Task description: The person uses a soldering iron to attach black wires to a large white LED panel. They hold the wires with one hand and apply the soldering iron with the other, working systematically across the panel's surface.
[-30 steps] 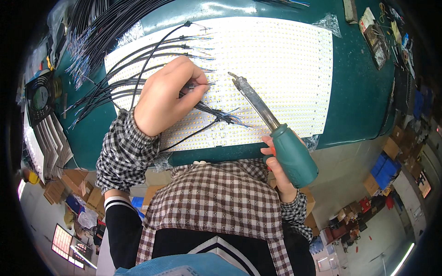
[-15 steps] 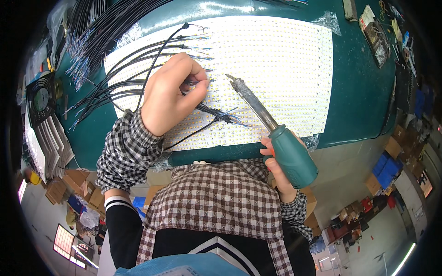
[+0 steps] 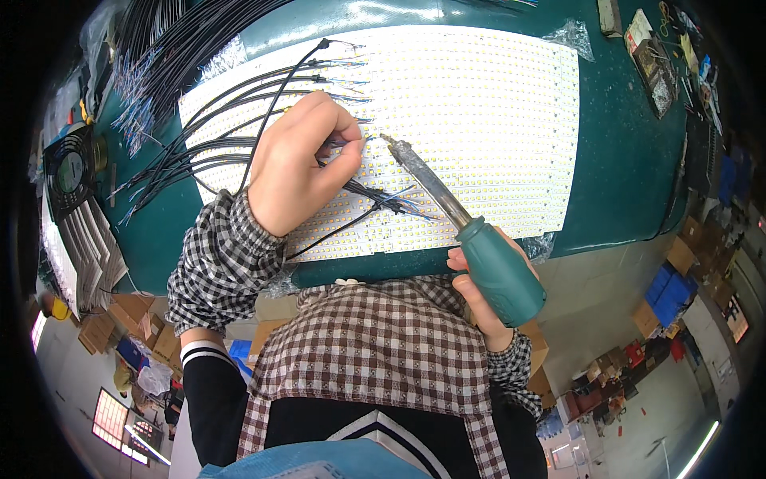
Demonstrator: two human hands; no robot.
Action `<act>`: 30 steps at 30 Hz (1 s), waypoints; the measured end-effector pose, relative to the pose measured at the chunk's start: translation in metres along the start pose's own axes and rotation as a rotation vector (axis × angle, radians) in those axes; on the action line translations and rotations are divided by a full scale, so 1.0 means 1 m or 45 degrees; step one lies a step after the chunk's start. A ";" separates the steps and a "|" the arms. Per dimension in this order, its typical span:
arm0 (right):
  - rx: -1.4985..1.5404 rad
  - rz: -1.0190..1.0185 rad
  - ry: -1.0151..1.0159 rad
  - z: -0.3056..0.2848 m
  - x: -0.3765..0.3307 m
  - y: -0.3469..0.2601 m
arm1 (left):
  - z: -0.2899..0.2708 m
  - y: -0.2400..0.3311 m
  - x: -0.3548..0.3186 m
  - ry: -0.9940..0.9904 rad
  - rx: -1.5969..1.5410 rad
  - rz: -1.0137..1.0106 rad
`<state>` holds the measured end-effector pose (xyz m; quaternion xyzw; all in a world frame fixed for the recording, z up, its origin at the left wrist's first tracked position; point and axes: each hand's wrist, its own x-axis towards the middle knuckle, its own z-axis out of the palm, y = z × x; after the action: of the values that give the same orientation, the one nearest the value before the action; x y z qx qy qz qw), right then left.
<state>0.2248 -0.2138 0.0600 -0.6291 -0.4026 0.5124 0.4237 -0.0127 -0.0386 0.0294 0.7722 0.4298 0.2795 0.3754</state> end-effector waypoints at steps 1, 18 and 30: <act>-0.001 0.003 -0.001 0.000 0.000 0.000 | 0.000 0.000 0.000 0.000 -0.003 -0.002; 0.028 0.020 0.014 -0.004 -0.003 0.015 | 0.000 -0.002 -0.001 -0.002 0.019 0.000; -0.025 -0.029 0.006 -0.001 -0.004 0.011 | -0.001 -0.003 -0.001 -0.013 0.022 0.026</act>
<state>0.2258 -0.2209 0.0511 -0.6297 -0.4140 0.5021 0.4242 -0.0154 -0.0378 0.0273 0.7812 0.4225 0.2754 0.3680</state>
